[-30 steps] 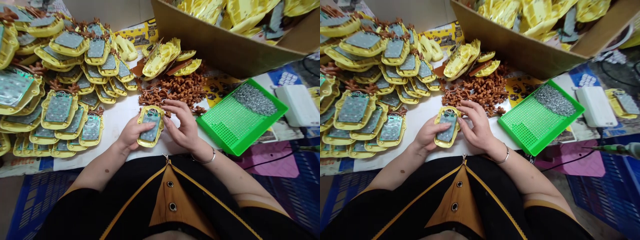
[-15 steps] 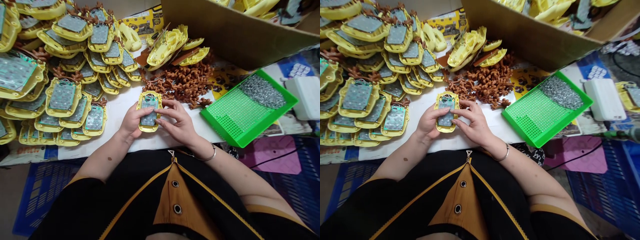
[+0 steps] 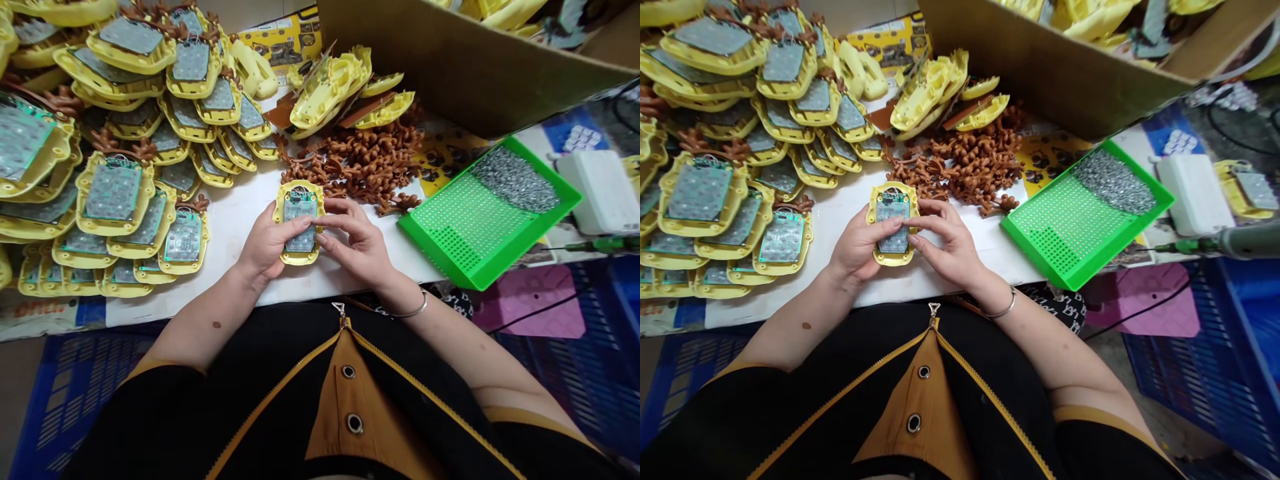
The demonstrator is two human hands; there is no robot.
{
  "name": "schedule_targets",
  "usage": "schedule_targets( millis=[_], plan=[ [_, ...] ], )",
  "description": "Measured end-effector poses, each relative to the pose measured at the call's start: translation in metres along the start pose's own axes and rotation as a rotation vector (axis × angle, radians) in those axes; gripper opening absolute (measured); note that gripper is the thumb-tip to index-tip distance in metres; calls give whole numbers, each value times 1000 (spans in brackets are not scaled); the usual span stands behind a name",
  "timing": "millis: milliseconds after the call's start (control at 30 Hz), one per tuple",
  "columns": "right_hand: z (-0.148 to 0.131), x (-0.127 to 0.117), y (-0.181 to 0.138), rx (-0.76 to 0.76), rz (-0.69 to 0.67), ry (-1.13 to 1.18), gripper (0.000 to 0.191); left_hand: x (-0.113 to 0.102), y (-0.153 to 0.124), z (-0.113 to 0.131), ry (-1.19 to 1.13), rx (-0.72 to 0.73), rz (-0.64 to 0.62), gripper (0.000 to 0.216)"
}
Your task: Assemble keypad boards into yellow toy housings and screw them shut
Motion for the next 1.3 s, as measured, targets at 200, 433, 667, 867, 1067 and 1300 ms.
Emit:
schedule_targets(
  millis=[200,433,667,867,1067,1300],
  plan=[
    [0,1,0,9,-1,-8,22,0,0,1,-9,7,16,47],
    [-13,-10,12,-109,79,-263,33,4,-5,-4,58,-17,-2,49],
    [-8,-12,19,-208,-54,-423,30,3,-9,-8,278,-19,-5,47],
    [-8,-22,24,-193,-166,-422,18,4,-11,-5,439,36,37,44],
    [-8,-22,24,-212,-168,-460,13,5,-11,-8,310,-117,-40,42],
    [-7,-19,18,-156,-151,-386,19,7,-9,-7,203,-286,-111,40]
  ],
)
Point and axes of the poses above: each hand's wrist, its own y-axis towards the middle knuckle, its own x-axis out of the palm, z = x × y, the point moved 1 cm from there along y, towards the middle knuckle, and after that the axes turned 11 degrees about -x, right-handed, at the moved point
